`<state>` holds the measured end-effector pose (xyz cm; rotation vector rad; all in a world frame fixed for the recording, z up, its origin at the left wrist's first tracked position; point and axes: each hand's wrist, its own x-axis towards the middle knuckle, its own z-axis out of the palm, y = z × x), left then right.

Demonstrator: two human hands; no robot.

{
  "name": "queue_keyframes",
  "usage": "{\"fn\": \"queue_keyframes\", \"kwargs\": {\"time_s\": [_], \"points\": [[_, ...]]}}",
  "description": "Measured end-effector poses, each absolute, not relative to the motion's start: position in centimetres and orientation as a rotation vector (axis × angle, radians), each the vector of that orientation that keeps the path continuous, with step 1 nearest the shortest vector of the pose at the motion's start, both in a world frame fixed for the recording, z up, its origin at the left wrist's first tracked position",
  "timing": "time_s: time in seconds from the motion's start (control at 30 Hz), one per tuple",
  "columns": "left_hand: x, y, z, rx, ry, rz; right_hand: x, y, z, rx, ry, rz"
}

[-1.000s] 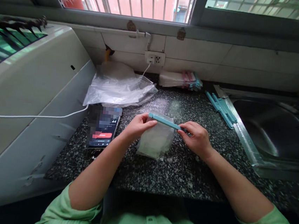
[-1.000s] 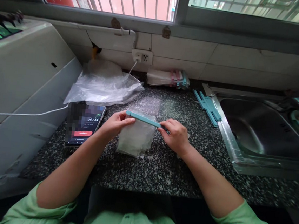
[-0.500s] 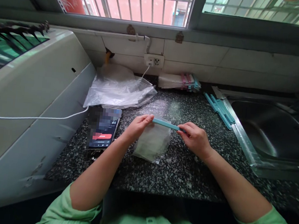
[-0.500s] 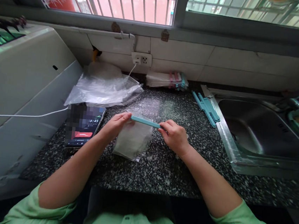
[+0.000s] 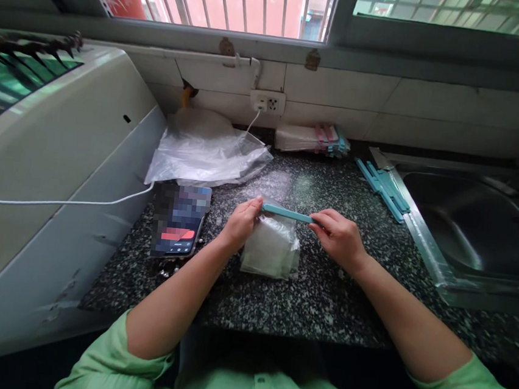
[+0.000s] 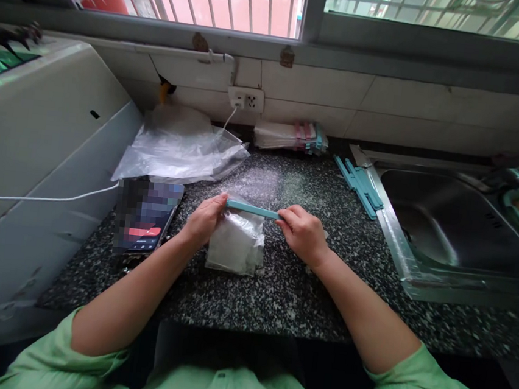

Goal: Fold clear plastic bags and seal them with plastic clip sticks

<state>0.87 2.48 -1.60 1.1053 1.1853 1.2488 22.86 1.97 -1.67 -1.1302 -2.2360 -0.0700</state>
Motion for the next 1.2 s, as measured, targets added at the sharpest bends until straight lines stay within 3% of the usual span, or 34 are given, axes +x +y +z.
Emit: {"fn": "queue_keyframes", "kwargs": {"time_s": [1.2], "points": [[0.91,3.19,-2.15,0.925,1.179,1.292,22.88,2.23,-1.65,-1.063,-2.150,0.036]]}}
